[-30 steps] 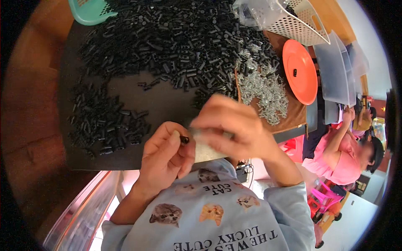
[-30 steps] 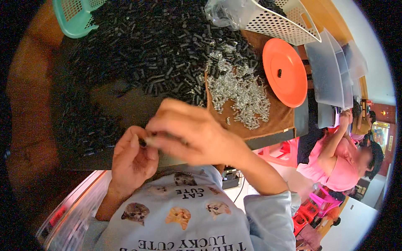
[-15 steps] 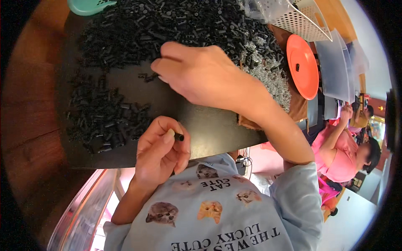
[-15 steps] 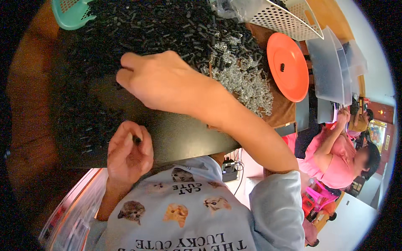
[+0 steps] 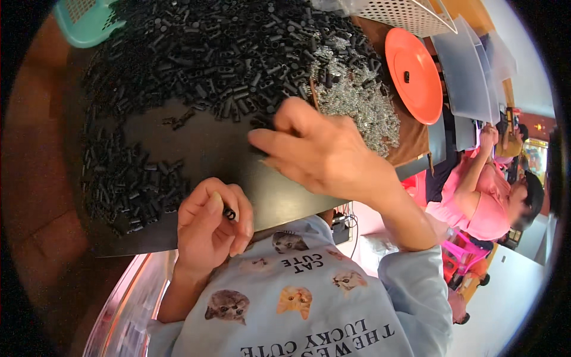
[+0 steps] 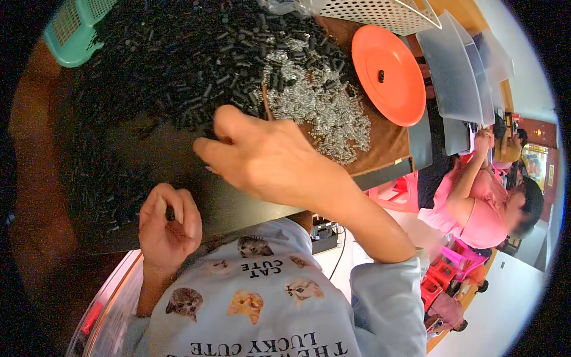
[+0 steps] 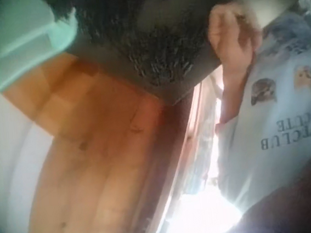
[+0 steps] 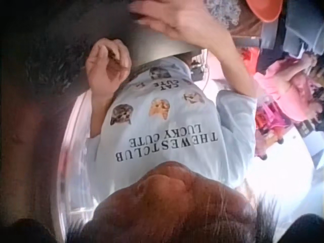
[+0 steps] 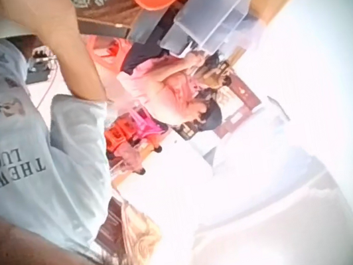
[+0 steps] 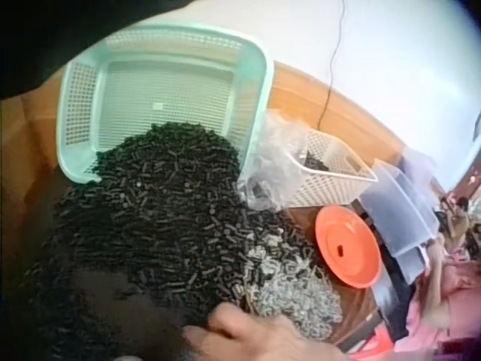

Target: The person assembles plastic cord locks by hand, picking up plastic housings, springs, and inner pieces from the table and fitting them together.

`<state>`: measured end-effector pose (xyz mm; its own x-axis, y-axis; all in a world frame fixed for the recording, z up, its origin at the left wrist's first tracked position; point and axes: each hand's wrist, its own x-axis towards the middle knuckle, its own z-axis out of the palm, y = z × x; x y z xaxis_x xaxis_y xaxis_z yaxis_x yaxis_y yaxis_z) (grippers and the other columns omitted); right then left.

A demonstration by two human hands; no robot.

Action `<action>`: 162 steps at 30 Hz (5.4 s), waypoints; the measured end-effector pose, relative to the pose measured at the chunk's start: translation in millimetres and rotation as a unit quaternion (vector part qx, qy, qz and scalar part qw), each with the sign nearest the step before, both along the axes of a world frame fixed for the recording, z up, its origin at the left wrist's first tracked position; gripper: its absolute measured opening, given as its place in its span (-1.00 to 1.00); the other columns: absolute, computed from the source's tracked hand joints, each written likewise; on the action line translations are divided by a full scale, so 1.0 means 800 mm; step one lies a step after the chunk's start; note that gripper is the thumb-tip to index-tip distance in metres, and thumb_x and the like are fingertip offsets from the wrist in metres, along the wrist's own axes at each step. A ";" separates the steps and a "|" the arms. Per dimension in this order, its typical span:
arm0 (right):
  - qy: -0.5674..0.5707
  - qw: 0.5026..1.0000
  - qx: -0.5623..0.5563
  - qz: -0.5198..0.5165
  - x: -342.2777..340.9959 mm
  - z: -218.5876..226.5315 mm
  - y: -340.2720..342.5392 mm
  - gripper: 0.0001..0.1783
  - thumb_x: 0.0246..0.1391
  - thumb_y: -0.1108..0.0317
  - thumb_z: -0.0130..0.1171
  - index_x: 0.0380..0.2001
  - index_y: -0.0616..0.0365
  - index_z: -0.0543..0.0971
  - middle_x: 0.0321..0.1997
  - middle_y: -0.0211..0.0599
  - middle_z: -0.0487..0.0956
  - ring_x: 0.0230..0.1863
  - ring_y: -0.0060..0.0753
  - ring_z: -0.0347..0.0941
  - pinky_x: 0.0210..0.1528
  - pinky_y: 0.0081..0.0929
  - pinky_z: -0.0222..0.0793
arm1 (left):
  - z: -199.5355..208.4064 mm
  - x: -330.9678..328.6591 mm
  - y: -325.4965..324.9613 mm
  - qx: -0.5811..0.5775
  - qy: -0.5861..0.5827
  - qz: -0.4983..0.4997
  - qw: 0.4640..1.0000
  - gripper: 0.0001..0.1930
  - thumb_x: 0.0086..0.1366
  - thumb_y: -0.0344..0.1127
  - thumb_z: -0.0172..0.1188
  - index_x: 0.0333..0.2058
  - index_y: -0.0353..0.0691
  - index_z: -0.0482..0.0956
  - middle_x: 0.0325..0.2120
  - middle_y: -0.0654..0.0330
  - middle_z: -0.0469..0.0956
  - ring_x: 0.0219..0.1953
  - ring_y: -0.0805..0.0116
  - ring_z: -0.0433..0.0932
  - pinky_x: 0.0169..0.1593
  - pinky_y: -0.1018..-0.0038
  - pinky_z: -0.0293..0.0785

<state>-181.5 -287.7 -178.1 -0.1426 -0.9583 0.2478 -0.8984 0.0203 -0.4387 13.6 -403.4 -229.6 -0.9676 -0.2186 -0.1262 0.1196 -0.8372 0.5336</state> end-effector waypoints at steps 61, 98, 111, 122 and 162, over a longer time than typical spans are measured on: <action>0.159 0.970 -0.031 0.183 0.012 -0.026 -0.087 -0.86 -0.18 0.39 0.17 -0.67 0.23 0.52 -0.50 -0.26 0.45 -0.43 -0.32 0.51 -0.61 -0.36 0.48 | 0.004 0.002 -0.001 0.080 -0.036 0.033 0.996 -0.76 0.50 -0.24 -0.18 -0.30 -0.28 0.32 -0.52 0.01 0.43 -0.71 0.40 0.31 -0.66 0.57 0.22; -0.434 0.899 0.053 0.033 0.042 0.023 -0.014 -0.82 0.03 0.67 0.17 -0.27 0.24 0.51 -0.55 -0.53 0.49 -0.61 -0.85 0.28 -0.63 -0.76 0.08 | 0.015 -0.005 0.017 -0.010 -0.079 0.062 0.995 -0.76 0.51 -0.18 -0.14 -0.18 -0.25 0.36 -0.37 0.12 0.59 -0.61 0.53 0.36 -0.55 0.62 0.29; -0.115 0.987 -0.038 0.108 0.015 -0.002 -0.080 -0.86 -0.07 0.53 0.21 -0.40 0.22 0.46 -0.44 -0.17 0.37 -0.51 -0.05 0.41 -0.51 -0.26 0.37 | 0.006 0.013 0.003 -0.022 -0.017 0.006 1.000 -0.74 0.49 -0.16 -0.09 -0.24 -0.24 0.40 -0.52 0.21 0.46 -0.61 0.56 0.37 -0.55 0.63 0.26; 0.171 0.977 0.022 0.129 0.029 -0.015 -0.142 -0.89 -0.13 0.43 0.12 -0.53 0.26 0.48 -0.43 -0.12 0.46 -0.44 -0.14 0.57 -0.51 -0.28 0.49 | 0.004 0.015 0.001 0.020 -0.010 0.004 1.000 -0.77 0.49 -0.21 -0.09 -0.24 -0.26 0.41 -0.49 0.21 0.48 -0.60 0.54 0.39 -0.56 0.62 0.28; -0.216 0.973 -0.051 0.065 0.024 0.017 0.018 -0.84 -0.12 0.56 0.21 -0.41 0.26 0.45 -0.43 -0.21 0.33 -0.51 -0.13 0.40 -0.52 -0.26 0.35 | 0.015 -0.015 0.025 -0.056 -0.077 0.062 0.994 -0.76 0.49 -0.22 -0.10 -0.19 -0.30 0.39 -0.50 0.18 0.50 -0.65 0.54 0.34 -0.60 0.63 0.25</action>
